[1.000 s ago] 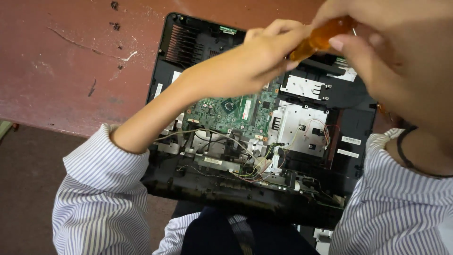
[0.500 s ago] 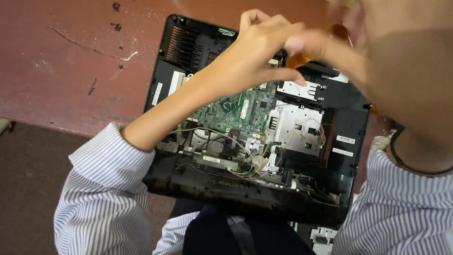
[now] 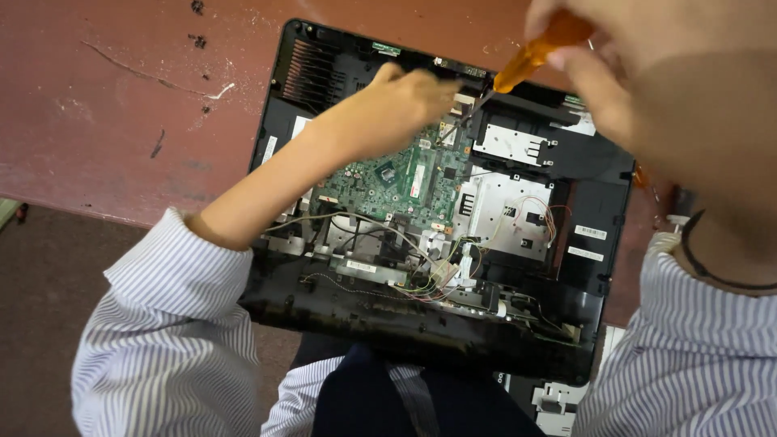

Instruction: The person uses a screwdriver to remove screws from the internal components of an open electronic device. They then disconnect a ribbon cable from the circuit board and place the removed parts on the table.

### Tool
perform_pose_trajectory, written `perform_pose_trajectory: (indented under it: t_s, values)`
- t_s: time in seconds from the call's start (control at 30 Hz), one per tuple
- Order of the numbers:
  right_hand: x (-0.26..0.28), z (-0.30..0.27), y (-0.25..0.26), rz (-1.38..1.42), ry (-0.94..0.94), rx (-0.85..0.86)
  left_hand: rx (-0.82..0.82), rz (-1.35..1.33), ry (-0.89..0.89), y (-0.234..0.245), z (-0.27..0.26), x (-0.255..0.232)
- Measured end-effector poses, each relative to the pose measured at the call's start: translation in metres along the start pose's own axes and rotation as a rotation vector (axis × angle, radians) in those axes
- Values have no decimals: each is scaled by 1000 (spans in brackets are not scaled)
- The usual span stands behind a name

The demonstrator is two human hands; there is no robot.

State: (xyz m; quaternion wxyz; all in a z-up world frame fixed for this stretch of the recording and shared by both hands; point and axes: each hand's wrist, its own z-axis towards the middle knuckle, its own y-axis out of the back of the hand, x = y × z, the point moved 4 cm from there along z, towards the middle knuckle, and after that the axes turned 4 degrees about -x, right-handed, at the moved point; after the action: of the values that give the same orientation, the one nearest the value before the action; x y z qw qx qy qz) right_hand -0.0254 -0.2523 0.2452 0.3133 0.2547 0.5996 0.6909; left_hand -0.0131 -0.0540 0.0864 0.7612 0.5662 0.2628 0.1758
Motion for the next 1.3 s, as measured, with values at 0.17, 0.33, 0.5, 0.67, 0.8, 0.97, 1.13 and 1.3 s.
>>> perform_pose_trajectory:
  t_s: [0.17, 0.33, 0.5, 0.67, 0.8, 0.97, 1.13, 1.3]
  values:
    - [39, 28, 12, 116, 4, 167, 148, 134, -13, -70, -21, 13]
    - [23, 14, -11, -497, -70, -62, 95, 284, -18, -88, -21, 16]
    - [-12, 12, -16, -136, -29, 89, -109, -224, 121, -54, -11, 12]
    - [23, 21, 1, 290, -71, 149, -141, -177, 123, -68, -7, 22]
    - [32, 10, -8, 902, 28, -155, -114, -161, 112, -59, -8, 19]
    - [9, 6, -47, 1124, 122, -441, -157, -92, 58, -58, -11, 14]
    - [11, 14, -44, 1211, 265, -565, -270, -195, 39, -65, -13, 18]
    - [10, 12, -49, 1277, 349, -566, -354, -212, 3, -71, -14, 21]
